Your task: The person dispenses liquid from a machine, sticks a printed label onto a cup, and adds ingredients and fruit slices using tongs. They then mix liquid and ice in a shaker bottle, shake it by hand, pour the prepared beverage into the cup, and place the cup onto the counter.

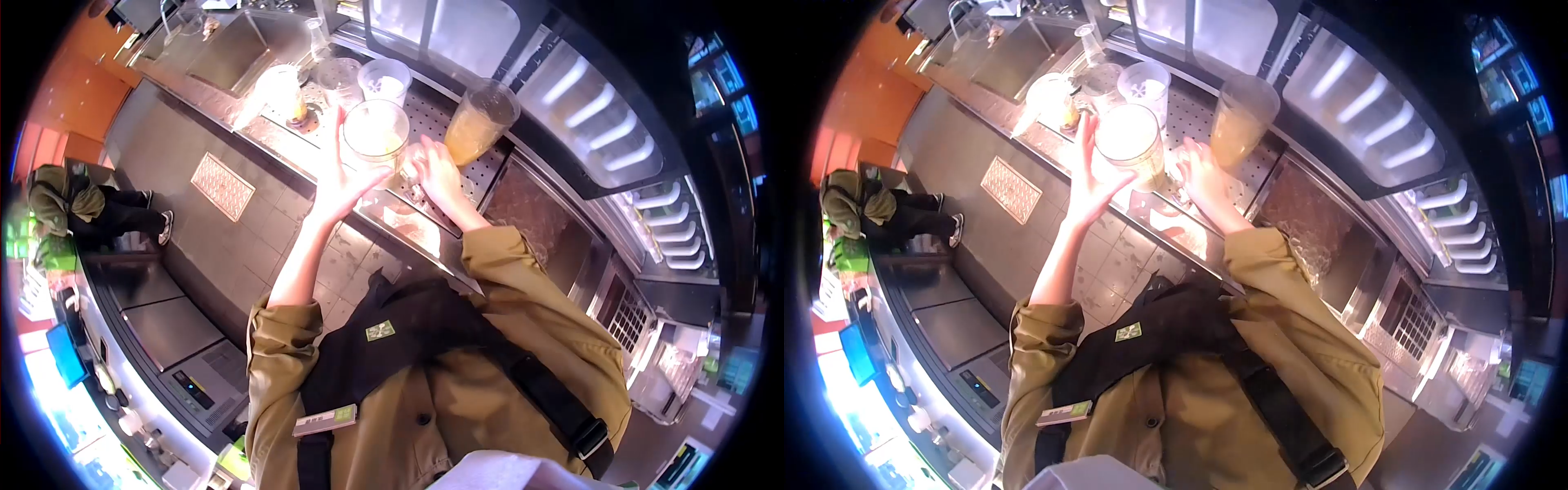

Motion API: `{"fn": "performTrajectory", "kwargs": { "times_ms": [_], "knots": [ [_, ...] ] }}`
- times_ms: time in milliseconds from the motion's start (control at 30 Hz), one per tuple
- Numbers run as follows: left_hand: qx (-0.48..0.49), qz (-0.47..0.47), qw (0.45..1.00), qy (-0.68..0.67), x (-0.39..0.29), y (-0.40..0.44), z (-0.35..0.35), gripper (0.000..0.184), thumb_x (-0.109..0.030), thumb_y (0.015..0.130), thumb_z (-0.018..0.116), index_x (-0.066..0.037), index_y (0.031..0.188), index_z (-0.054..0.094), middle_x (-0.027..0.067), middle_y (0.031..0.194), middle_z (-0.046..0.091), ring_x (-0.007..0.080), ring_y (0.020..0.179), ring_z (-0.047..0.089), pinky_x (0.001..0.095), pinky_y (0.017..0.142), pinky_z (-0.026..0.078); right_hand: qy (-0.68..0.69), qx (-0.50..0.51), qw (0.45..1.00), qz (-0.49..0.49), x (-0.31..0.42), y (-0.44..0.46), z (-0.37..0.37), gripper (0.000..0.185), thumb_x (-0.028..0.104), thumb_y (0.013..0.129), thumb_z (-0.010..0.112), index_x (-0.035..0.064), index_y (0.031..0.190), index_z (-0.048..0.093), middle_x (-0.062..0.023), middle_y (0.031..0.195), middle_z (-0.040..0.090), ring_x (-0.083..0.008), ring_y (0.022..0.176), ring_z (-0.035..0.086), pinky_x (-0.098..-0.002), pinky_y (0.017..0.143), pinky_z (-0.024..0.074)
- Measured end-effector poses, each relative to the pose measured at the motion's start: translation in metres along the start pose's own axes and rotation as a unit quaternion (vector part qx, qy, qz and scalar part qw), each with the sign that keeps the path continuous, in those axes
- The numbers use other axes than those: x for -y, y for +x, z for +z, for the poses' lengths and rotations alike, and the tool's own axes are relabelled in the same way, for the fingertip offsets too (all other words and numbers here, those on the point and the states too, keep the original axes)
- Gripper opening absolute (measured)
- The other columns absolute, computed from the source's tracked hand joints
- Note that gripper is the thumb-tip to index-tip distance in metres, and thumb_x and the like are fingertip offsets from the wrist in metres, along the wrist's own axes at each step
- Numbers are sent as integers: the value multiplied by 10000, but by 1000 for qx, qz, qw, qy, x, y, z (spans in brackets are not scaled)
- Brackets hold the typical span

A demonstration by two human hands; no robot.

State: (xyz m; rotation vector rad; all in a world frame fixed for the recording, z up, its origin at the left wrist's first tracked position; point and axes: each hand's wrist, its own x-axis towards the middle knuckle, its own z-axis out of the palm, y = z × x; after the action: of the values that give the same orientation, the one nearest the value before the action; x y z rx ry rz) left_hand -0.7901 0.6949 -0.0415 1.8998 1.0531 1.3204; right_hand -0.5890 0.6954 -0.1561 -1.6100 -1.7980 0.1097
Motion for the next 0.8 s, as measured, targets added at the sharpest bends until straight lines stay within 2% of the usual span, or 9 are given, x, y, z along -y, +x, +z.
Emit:
{"fn": "performTrajectory", "kwargs": {
  "times_ms": [167,267,400,467,533,633,700,767,800],
  "knots": [
    [8,-30,999,-35,15,-3,16,1246,-281,603,800,-71,1378,-152,241,1380,207,334,1290,238,436,1057,216,40,-89,995,-29,38,-26,-98,354,153,768,613,25,1089,537,-176,1026,572,-321,918,591,-365,753,498],
    [10,-5,1000,22,16,-6,14,1275,-308,587,809,-81,1375,-168,237,1409,139,327,1316,178,432,1073,167,178,-101,972,-119,59,10,-146,503,146,729,655,15,1181,477,-181,1049,578,-299,949,600,-336,801,495],
    [-2,-14,983,-184,-8,13,-19,1304,-385,542,817,-132,1392,-139,215,1446,46,319,1343,84,448,1086,74,138,25,971,-193,100,88,-159,626,275,729,662,97,1278,420,-104,1122,571,-245,984,590,-323,846,473],
    [11,11,992,-123,-15,25,-26,1283,-494,538,781,-144,1401,-102,209,1443,62,310,1338,114,465,1071,148,101,115,956,-251,112,112,-154,569,319,743,634,125,1244,447,-100,1166,545,-270,992,575,-350,841,469],
    [-1,26,995,-96,-21,28,-13,1280,-528,531,767,-146,1403,-90,214,1439,65,308,1324,173,448,1059,210,54,206,953,-217,126,125,-155,583,331,757,640,62,1237,446,-133,1160,542,-253,1067,539,-346,893,427],
    [-59,57,994,-68,-28,22,14,1228,-426,500,762,-106,1398,-13,213,1356,191,331,1243,261,436,1019,255,27,273,932,-236,138,133,-156,607,346,765,629,6,1222,420,-170,1216,490,-287,1112,495,-364,906,410],
    [-142,74,987,-31,-24,21,31,1197,-358,479,759,-79,1394,39,212,1301,275,346,1190,319,428,993,284,15,202,914,-352,109,145,-123,522,291,742,655,3,1131,461,-170,1047,550,-318,995,537,-371,826,434],
    [-213,100,972,26,-15,26,44,1170,-290,458,756,-53,1391,90,211,1246,360,360,1136,377,420,966,314,28,203,933,-294,119,141,-123,460,247,789,625,-31,1120,464,-190,1041,560,-322,968,552,-363,809,438],
    [-230,105,966,53,-12,26,48,1158,-256,447,754,-39,1389,116,211,1219,402,368,1109,407,416,953,329,157,182,935,-260,97,152,-108,424,240,823,595,-40,1113,466,-191,1043,566,-289,946,560,-365,791,443]
  ]
}}
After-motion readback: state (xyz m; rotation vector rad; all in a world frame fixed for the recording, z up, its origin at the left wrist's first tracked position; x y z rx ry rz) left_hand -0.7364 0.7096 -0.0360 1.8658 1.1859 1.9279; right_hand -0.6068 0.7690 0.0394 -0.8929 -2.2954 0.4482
